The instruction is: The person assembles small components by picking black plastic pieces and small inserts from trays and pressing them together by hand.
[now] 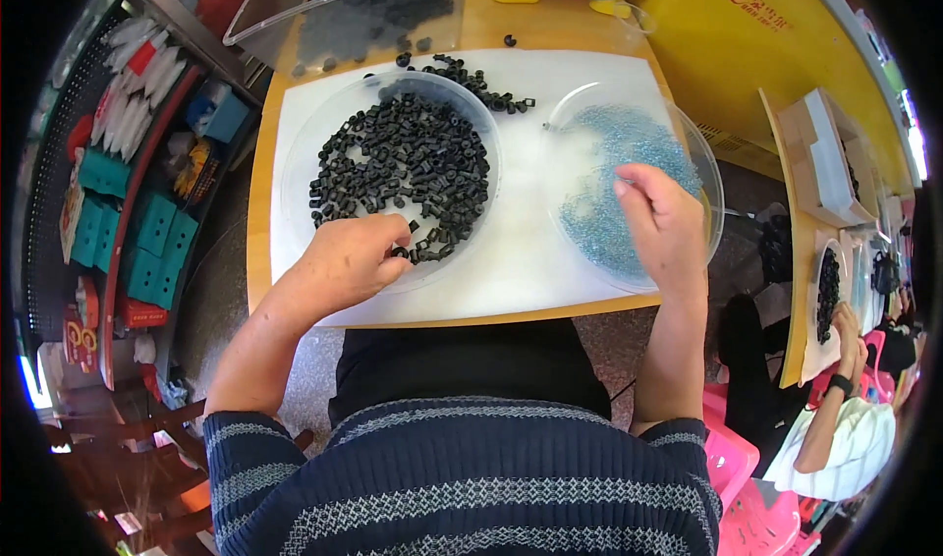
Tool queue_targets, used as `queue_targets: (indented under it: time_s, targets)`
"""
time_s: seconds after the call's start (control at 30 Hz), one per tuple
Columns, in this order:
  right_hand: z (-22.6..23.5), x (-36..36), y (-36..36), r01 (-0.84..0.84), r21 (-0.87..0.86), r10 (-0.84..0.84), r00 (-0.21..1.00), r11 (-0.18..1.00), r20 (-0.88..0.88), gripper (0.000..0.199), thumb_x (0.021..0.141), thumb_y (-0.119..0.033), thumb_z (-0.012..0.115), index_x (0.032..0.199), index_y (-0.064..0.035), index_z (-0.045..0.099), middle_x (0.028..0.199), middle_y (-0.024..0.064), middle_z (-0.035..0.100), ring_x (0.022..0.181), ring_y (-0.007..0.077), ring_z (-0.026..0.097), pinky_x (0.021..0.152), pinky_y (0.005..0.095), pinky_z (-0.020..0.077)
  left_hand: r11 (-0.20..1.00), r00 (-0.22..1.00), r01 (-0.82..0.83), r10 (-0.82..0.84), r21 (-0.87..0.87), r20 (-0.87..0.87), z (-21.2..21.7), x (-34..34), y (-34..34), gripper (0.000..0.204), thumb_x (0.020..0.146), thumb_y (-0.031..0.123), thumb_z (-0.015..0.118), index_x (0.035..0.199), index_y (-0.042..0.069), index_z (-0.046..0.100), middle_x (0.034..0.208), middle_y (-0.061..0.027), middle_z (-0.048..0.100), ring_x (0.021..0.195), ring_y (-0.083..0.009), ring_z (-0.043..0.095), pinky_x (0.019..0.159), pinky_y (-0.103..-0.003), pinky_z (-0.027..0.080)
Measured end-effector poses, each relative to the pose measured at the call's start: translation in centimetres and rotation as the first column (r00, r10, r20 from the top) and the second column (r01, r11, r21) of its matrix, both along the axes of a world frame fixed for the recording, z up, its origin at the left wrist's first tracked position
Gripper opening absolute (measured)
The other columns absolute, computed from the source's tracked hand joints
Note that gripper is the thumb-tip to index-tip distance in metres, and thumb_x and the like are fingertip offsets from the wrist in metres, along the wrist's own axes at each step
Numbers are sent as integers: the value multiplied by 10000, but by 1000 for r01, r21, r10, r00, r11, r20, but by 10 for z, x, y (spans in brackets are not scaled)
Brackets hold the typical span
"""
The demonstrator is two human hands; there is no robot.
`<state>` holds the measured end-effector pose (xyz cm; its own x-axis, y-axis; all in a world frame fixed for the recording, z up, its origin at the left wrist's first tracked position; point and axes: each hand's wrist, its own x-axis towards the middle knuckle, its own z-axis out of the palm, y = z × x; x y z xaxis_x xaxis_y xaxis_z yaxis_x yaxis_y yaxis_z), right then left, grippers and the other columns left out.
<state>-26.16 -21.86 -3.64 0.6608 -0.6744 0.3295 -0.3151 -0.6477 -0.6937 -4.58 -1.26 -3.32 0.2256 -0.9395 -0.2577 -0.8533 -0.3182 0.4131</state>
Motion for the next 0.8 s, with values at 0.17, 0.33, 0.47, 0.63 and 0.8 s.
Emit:
queue_targets:
  time_s: [0.17,0.33,0.47,0.63,0.8]
  targets:
    - [-20,16,-14,-127,-166,99,981,978,-168,139,763,-92,529,865,-11,579,816,164,586,754,306,566,669,351,448,999,1000,-2,2,-37,-13,-6,0,-4,142,708,132,545,826,53,555,775,-119,576,748,-298,566,649,-376,453]
    - [-22,37,-14,-269,-240,106,841,933,-531,104,751,-66,490,801,-12,563,778,156,542,757,325,538,676,392,432,953,986,-139,107,-269,-131,-5,3,1,193,706,56,489,884,47,564,839,-135,566,794,-300,559,680,-372,450]
    - [-21,42,-12,-287,-332,33,798,899,-601,31,684,-15,493,706,-13,514,768,154,523,786,332,534,686,408,445,929,938,-249,162,-273,-305,-5,7,8,175,717,98,543,873,23,562,775,-130,556,716,-269,559,638,-332,445]
    - [-20,42,-5,-203,-293,-7,811,934,-585,74,683,-9,495,755,-3,509,815,164,520,810,338,527,707,412,439,925,918,-326,260,-197,-298,-2,8,16,207,708,124,592,874,12,539,701,-125,528,645,-224,536,584,-321,420]
    - [-15,41,-3,-178,-269,-26,790,947,-613,97,771,-71,452,831,-17,507,877,172,529,833,360,510,730,407,416,901,805,-417,304,-120,-509,-2,7,15,241,732,98,586,959,22,564,726,-81,574,626,-148,550,600,-268,442]
